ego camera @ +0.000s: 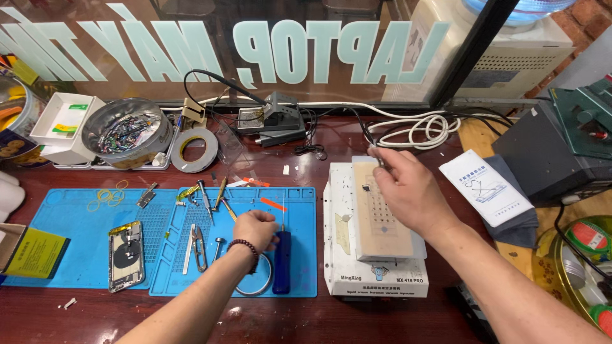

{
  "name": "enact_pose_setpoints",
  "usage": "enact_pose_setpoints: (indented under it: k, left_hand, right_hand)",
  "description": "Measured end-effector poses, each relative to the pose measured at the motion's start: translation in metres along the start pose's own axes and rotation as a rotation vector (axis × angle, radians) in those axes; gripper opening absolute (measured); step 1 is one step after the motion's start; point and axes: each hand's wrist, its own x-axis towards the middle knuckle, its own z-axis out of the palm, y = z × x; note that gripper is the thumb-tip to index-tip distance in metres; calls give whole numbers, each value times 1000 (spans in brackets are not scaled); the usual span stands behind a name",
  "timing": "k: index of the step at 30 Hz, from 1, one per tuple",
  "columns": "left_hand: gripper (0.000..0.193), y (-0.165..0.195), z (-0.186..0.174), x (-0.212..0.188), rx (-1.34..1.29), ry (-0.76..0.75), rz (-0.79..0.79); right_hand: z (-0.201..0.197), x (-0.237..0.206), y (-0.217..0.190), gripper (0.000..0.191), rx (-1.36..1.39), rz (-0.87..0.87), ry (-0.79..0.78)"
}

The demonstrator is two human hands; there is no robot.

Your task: The person prepares and applies adhesive tape to a small electronic component, then handles a disassembled smartphone and a camera module. They use tweezers and a marker to mark the component before placing it on a work mat.

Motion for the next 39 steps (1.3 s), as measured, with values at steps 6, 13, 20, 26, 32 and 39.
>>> enact_pose_setpoints:
  k: [6, 13, 20, 26, 32, 39]
  left_hand:
    - [47, -9, -25, 29, 654, 147, 390]
    - [37, -5, -22, 33, 854, 18, 499]
    - [32, -16, -24, 44, 838, 3, 586]
    - [33, -7, -31, 57, 327, -3, 388]
    - [28, 8, -62, 56, -567, -451, -35]
    - [22, 44, -60, 12, -863, -763, -150]
  right_hand:
    - [49, -16, -44, 36, 378, 302, -333]
    - [106, -39, -57, 24, 233, 663, -381]
    - [172, -53, -26, 21, -91, 477, -225]
    - [200, -24, -14, 18, 8, 949, -379]
    - [216, -6, -3, 26, -269, 591, -266]
    - [125, 1, -36, 20, -170, 374, -78]
